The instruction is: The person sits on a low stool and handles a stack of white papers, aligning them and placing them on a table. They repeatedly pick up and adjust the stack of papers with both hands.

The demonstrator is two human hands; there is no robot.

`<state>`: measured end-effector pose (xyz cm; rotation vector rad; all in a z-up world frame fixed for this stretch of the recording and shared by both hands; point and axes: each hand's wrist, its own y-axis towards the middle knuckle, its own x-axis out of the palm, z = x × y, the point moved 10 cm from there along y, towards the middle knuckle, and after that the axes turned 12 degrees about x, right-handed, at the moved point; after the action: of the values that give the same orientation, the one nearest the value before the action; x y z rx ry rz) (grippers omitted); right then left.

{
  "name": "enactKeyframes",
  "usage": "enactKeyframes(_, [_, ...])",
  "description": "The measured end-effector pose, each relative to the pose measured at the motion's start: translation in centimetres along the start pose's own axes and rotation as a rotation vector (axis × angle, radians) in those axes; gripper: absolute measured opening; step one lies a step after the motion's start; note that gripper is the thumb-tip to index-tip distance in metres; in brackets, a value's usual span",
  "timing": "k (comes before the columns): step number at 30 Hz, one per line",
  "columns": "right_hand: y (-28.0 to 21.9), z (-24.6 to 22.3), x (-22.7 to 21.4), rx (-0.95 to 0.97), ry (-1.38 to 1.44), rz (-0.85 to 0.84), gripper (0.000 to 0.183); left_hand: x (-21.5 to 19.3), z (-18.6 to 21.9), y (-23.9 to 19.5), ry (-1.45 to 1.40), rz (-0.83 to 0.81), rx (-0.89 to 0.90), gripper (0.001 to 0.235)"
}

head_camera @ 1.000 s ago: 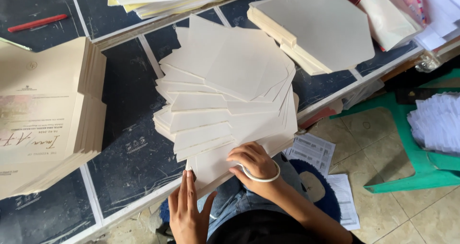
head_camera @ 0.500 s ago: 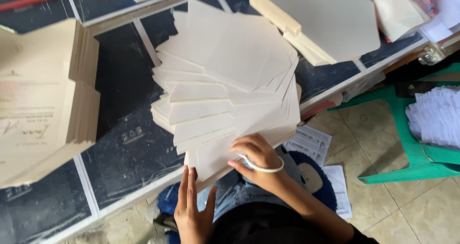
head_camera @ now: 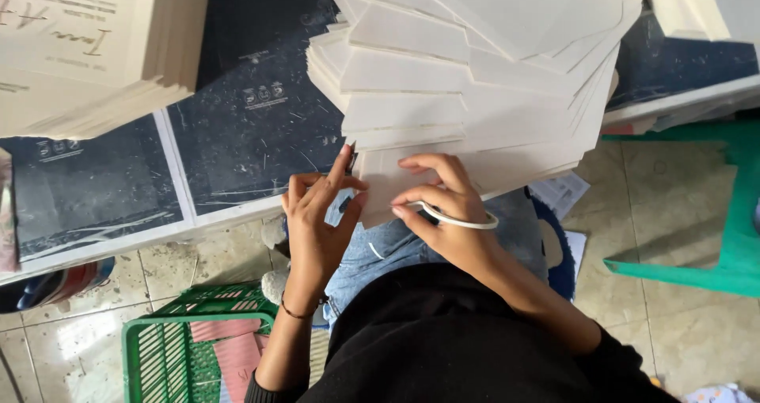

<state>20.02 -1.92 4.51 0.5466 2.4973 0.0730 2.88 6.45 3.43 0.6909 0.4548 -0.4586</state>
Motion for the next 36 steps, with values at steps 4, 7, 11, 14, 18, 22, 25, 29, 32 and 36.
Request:
enactKeyframes(4, [0.4, -0.3, 0.6, 0.02, -0.048, -0.03, 0.009, 0.5, 0.1, -0.2, -0.029, -0.009, -0.041, 0.076])
enactKeyframes(7, [0.1, 0.4, 0.7, 0.029, -0.085, -0.033, 0.012, 0.9, 0.2, -0.4, -0.065, -0.01, -0.069, 0.075])
enactKeyframes(11, [0.3, -0.2, 1.0, -0.006, -0.102, -0.046, 0.011, 1.1, 0.8, -0.5, -0.056, -0.016, -0.09, 0.073])
enactKeyframes(14, [-0.1, -0.4, 1.1, -0.047, -0.183, 0.009, 0.012, 1.7, 0.5, -0.9, -0.082, -0.035, -0.122, 0.075])
enactKeyframes(18, [-0.4, -1.6, 0.8, -0.067, -0.171, 0.006, 0.006, 2.7, -0.5, -1.8, -0.087, -0.033, -0.159, 0.08])
enactKeyframes(22, [-1.0, -1.3, -3.5, -0.075, -0.204, 0.139, 0.017, 3.3, -1.2, -2.4, -0.07, -0.047, -0.197, 0.078])
enactKeyframes(25, [-0.3, 2.0, -8.8, 0.09, -0.087, 0.108, 0.016, 3.2, -0.7, -1.7, -0.086, -0.047, -0.216, 0.076])
enactKeyframes(29, [-0.3, 6.5, -11.3, 0.15, -0.182, 0.182, 0.016, 3.3, 0.5, -1.4, -0.017, -0.067, -0.213, 0.076])
enactKeyframes(32, [-0.2, 7.4, -11.0, 0.194, -0.183, 0.211, 0.016, 3.5, 2.3, -0.3, 0.24, -0.106, -0.134, 0.074])
enactKeyframes(36, [-0.1, 7.3, -10.9, 0.171, -0.223, 0.228, 0.018, 6.6, 4.5, 1.7, 0.384, -0.155, 0.067, 0.072])
